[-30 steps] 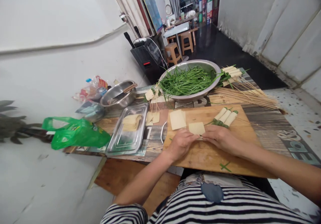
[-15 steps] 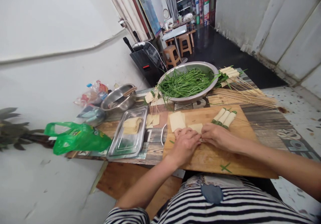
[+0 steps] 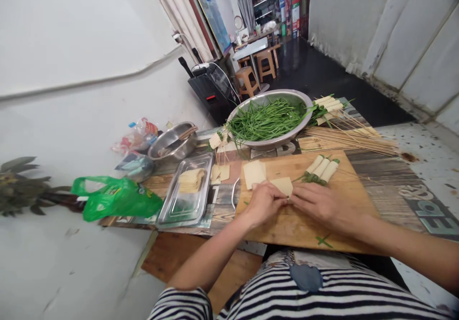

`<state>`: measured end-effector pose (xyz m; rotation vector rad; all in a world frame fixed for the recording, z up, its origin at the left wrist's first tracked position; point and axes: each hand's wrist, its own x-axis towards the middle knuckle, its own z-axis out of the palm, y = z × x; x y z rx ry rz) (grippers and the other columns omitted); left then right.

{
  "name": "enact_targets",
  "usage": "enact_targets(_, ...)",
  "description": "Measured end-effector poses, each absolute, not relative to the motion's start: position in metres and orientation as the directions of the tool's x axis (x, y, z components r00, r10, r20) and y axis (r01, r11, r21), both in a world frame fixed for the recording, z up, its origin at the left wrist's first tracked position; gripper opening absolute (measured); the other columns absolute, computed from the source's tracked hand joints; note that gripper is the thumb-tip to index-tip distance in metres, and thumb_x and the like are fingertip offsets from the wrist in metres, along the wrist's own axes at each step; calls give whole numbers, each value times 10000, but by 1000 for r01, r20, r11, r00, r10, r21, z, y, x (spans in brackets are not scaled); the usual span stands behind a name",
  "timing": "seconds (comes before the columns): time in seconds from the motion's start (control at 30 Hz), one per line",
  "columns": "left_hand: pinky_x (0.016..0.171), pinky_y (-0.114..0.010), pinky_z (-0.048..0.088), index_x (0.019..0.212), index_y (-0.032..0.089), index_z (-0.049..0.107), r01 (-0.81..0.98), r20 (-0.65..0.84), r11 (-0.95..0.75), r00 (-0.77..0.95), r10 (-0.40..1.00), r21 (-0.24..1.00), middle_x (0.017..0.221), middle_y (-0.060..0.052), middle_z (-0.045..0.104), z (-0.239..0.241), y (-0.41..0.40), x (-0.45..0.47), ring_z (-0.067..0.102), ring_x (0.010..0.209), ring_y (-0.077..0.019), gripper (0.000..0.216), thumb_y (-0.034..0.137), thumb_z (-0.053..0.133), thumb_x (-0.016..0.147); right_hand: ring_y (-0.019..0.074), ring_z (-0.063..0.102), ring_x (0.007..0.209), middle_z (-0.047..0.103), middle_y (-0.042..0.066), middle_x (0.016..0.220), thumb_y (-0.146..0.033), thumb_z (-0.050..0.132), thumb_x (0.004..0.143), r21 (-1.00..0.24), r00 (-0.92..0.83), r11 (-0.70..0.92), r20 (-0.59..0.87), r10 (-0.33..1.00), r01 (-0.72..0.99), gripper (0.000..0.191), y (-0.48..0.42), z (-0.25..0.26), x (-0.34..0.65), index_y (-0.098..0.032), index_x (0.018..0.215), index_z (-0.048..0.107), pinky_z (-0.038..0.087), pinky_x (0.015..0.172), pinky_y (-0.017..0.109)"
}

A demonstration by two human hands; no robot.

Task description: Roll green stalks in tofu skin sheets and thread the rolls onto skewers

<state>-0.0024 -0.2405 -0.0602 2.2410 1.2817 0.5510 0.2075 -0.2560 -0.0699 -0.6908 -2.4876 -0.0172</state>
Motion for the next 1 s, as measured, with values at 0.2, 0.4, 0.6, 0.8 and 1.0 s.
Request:
enact_targets(0.2, 732, -309, 449, 820, 234, 769, 648, 135, -445, 469, 873, 618, 762, -5, 740, -65, -245, -5, 620, 756, -161, 142, 330, 671, 855, 204, 487, 806, 596, 116, 836, -169, 252, 1000, -46, -766, 874, 462, 447, 483, 422, -252, -87, 197, -102, 928, 663, 433, 702, 352)
enact_targets(0.4, 776, -341, 393, 1008, 248, 720, 668, 376, -635, 515, 770, 386, 805, -17, 717, -75, -263, -16, 585, 796, -167, 185, 272, 549, 943, 189, 438, 755, 580, 83, 801, -157, 406, 958, -73, -833, 887, 314, 455, 457, 265, -241, -71, 195, -119, 861, 650, 359, 667, 329)
enact_targets(0.6, 775, -353, 383, 958, 202, 703, 686, 360, -689, 598, 716, 232, 852, -51, 694, -74, -266, -14, 561, 853, -183, 191, 321, 555, 940, 180, 454, 736, 592, 55, 798, -201, 440, 959, -162, -837, 871, 242, 490, 463, 283, -236, -59, 196, -167, 779, 655, 349, 665, 324)
enact_targets(0.8, 774, -360, 351, 867, 205, 692, 727, 377, -655, 558, 739, 206, 900, -48, 667, -67, -270, -7, 535, 891, -184, 187, 272, 537, 947, 196, 473, 780, 587, 65, 842, -232, 454, 958, -111, -811, 855, 274, 517, 507, 267, -239, -66, 195, -174, 780, 645, 368, 693, 341)
enact_targets(1.0, 770, -362, 323, 881, 213, 670, 752, 401, -644, 552, 731, 141, 894, -38, 660, -71, -271, -7, 507, 899, -194, 152, 270, 543, 944, 206, 479, 760, 597, 81, 827, -161, 460, 921, -56, -862, 892, 239, 448, 448, 203, -239, -57, 197, -139, 859, 652, 367, 670, 342)
